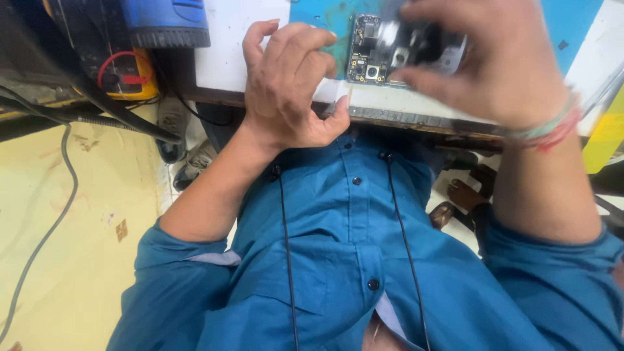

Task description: The person uses a metal prying tool to separate and remove a component from a disassembled smartphone chassis. They then use a red screwdriver to unscrew and remove a small metal bracket from the device's internal frame.

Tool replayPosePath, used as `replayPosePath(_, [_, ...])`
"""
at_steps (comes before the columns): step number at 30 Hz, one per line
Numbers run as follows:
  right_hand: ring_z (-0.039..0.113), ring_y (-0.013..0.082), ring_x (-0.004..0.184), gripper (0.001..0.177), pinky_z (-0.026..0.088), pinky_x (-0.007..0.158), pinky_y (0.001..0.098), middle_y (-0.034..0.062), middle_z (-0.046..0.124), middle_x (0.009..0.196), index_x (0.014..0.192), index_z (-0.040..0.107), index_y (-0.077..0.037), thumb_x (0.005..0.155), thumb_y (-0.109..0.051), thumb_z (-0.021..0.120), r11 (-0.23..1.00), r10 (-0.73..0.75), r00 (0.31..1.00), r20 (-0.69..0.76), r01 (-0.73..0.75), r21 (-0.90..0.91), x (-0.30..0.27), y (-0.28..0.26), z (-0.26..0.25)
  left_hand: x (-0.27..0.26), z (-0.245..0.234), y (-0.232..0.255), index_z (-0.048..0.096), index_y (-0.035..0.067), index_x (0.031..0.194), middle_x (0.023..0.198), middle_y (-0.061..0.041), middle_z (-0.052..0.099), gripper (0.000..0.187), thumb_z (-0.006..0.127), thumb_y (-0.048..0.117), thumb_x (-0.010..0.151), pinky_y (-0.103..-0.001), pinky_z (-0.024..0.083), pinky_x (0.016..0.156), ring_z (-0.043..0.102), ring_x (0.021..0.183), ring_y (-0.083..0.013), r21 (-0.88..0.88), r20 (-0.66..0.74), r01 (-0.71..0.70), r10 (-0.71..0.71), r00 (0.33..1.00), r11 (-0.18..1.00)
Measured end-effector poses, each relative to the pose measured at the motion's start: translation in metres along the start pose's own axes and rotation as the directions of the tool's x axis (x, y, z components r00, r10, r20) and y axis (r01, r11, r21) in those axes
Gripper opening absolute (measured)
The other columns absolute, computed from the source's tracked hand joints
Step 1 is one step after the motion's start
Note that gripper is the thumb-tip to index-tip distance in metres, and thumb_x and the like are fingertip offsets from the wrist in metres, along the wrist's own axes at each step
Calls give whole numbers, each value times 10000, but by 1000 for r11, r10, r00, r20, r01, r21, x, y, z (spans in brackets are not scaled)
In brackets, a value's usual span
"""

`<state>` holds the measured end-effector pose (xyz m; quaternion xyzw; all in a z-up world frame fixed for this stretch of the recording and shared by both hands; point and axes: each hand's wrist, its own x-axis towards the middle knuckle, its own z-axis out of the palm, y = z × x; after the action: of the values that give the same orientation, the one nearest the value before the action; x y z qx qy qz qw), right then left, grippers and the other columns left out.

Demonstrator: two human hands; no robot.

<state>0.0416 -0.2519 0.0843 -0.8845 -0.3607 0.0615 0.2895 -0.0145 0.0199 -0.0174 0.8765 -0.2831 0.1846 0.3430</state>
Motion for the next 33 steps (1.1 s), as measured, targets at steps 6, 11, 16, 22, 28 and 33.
replayPosePath(6, [596,340,1142,523,467,967,459,136,630,1273,1247,674,3,817,-198,894,991,-79,997,17,81,-111,0,-11,22,-3,0,0,625,97,999,1311,-71,605,280,751,264,814,-508,278,1157,565,1265,-260,-7,27,-16,16,1000,1000])
replayPosePath(11, [590,346,1188,518,454,981,459,135,629,1248,1231,684,-1,800,-203,889,987,-82,997,17,83,-137,5,-14,25,-4,0,1,673,108,1104,1317,-48,606,336,753,293,836,-502,258,1179,567,1273,-232,15,63,-28,27,998,999])
replayPosePath(16, [595,329,1157,501,461,998,448,127,633,1265,1249,690,-9,825,-192,884,987,-73,997,30,77,-143,5,-14,27,-6,1,-1,708,106,1260,1310,-54,595,455,738,320,859,-496,229,1194,552,1276,-231,75,97,-73,65,993,995])
replayPosePath(22, [603,365,1136,489,463,948,464,162,640,1254,1212,699,30,828,-203,893,990,-72,997,23,74,-123,4,-14,28,-7,3,-1,734,93,1265,1324,-67,588,449,723,326,882,-502,205,1222,549,1279,-233,115,124,-106,91,988,988])
replayPosePath(28, [599,330,1155,377,460,1017,440,138,640,1272,1237,693,31,903,-96,813,983,-95,995,16,96,-157,1,-11,31,-6,4,-1,737,86,1254,1329,-82,587,447,712,317,872,-512,202,1220,542,1291,-243,119,117,-103,90,989,988])
replayPosePath(33, [592,332,1167,378,453,1003,434,134,636,1269,1251,695,24,912,-97,810,985,-77,997,9,77,-153,-3,-10,35,-5,3,0,738,84,1244,1329,-89,586,432,703,294,869,-518,197,1217,534,1294,-251,112,120,-96,82,989,989])
